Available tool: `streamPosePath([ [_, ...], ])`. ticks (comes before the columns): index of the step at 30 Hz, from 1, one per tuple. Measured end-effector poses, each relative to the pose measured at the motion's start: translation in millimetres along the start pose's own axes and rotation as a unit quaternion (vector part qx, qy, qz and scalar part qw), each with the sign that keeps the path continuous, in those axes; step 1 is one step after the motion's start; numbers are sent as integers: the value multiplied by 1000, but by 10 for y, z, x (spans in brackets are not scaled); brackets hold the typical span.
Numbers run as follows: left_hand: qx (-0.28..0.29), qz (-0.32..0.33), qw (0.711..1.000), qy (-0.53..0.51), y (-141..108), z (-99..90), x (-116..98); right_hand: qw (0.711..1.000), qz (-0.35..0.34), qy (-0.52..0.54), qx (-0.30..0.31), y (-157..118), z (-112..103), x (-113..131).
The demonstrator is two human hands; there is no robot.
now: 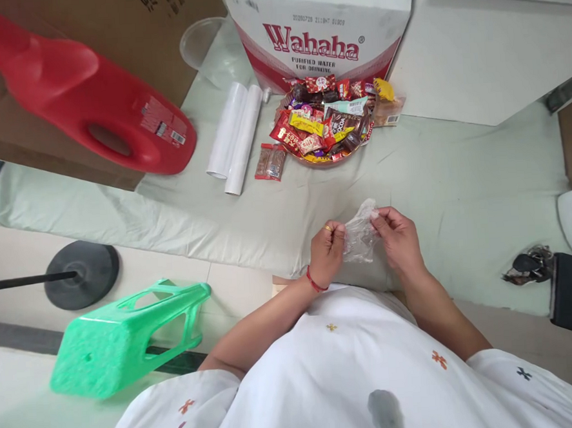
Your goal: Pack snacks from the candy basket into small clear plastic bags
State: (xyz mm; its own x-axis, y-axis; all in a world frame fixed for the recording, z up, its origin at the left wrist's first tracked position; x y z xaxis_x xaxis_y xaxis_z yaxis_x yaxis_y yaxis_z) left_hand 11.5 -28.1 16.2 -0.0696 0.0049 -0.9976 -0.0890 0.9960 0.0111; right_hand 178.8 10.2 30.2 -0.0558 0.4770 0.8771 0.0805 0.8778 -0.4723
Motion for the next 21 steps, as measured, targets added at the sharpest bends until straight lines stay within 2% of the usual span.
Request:
streamPosePath([
  [2,-9,-35,999,-18,-7,-25,70,1000,11,13,-4,-1,21,-32],
  [4,-13,-41,999,-17,7,-49,80,1000,17,6,4,-18,31,-68],
  [8,-2,31,999,32,122,-46,-76,998,-14,-57,13,-89,21,-50],
  [10,16,45,998,45,200,-6,-120,995,-27,-88,25,-128,30,-30],
  [12,5,20,1000,15,268,10,-84,995,-29,-96,29,-153,24,-31],
  [14,-31,-21,998,-52,302,2,12,996,-24,-80,19,-159,-12,-56],
  [17,-67,-77,984,-144,270,7,162,999,-2,-43,16,-145,-74,-140],
  [19,-69,-84,981,-162,218,11,182,999,12,-35,34,-132,-87,-187],
  [21,-60,-59,985,-152,172,5,120,998,20,-29,58,-117,-78,-193],
])
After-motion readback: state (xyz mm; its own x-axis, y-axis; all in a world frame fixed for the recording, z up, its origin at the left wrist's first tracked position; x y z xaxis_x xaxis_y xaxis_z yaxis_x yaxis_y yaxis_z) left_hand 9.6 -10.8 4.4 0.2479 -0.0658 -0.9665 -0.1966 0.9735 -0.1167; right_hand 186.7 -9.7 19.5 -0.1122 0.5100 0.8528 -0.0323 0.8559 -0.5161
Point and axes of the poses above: each hand's wrist, its own y-axis towards the middle knuckle, its own z-axis out of the palm, x = y × z, the point moved 6 cm from there along y, towards the middle knuckle, and after that the axes turned 13 degrees about z, right-handed, at the moved point
